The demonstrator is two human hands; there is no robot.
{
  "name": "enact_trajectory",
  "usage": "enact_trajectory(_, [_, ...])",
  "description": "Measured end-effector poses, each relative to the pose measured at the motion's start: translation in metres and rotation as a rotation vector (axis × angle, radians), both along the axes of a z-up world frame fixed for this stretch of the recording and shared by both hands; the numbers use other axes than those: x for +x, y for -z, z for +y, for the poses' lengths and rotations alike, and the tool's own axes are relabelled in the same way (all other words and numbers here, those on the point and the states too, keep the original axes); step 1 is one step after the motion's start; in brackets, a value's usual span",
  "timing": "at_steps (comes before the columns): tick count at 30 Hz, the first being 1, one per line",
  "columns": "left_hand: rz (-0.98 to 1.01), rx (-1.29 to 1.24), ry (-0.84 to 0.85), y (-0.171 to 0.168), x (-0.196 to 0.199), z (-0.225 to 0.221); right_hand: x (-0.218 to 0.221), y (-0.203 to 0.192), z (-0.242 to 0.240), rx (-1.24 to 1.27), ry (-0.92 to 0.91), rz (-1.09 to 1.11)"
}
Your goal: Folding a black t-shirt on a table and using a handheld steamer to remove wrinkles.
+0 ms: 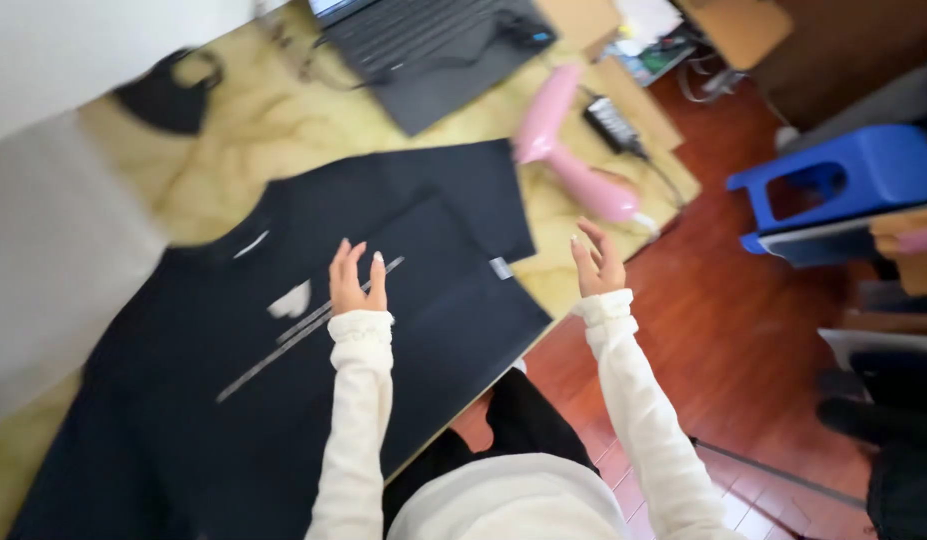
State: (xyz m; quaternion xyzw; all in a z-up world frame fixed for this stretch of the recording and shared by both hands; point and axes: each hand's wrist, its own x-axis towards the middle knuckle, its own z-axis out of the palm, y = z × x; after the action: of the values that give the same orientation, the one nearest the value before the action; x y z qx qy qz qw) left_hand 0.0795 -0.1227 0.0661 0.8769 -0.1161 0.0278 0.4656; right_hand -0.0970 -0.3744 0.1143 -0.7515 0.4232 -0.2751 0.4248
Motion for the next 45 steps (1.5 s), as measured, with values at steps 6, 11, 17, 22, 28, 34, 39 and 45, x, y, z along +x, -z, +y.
enact_trajectory(6, [0.009,-0.102,0.097,-0.048,-0.049,-0.104,-0.054,0.0,-0.072,-0.042,0.084,-0.124])
enact_trajectory(11, [0.007,-0.209,0.089,-0.051,-0.075,-0.169,-0.057,-0.019,-0.128,-0.099,-0.029,-0.033])
enact_trajectory(17, [0.124,-0.229,-0.004,-0.052,-0.089,-0.202,0.018,0.011,-0.187,-0.406,-0.479,0.534])
enact_trajectory(22, [0.024,-0.18,-0.188,-0.046,-0.099,-0.178,0.109,0.051,-0.182,-0.271,-0.69,0.935])
enact_trajectory(28, [0.277,-0.201,-0.37,-0.042,-0.126,-0.124,0.108,0.046,-0.173,-0.352,-0.699,0.959])
enact_trajectory(34, [0.247,0.035,-0.349,0.015,-0.098,-0.05,0.047,0.001,-0.11,-0.184,-0.53,0.57])
enact_trajectory(39, [0.366,0.127,-0.392,0.055,-0.076,0.048,0.038,0.009,-0.048,-0.03,-0.619,0.085])
enact_trajectory(45, [-0.211,0.25,-0.466,0.087,-0.081,0.165,0.066,-0.056,0.121,0.549,-0.708,-0.018])
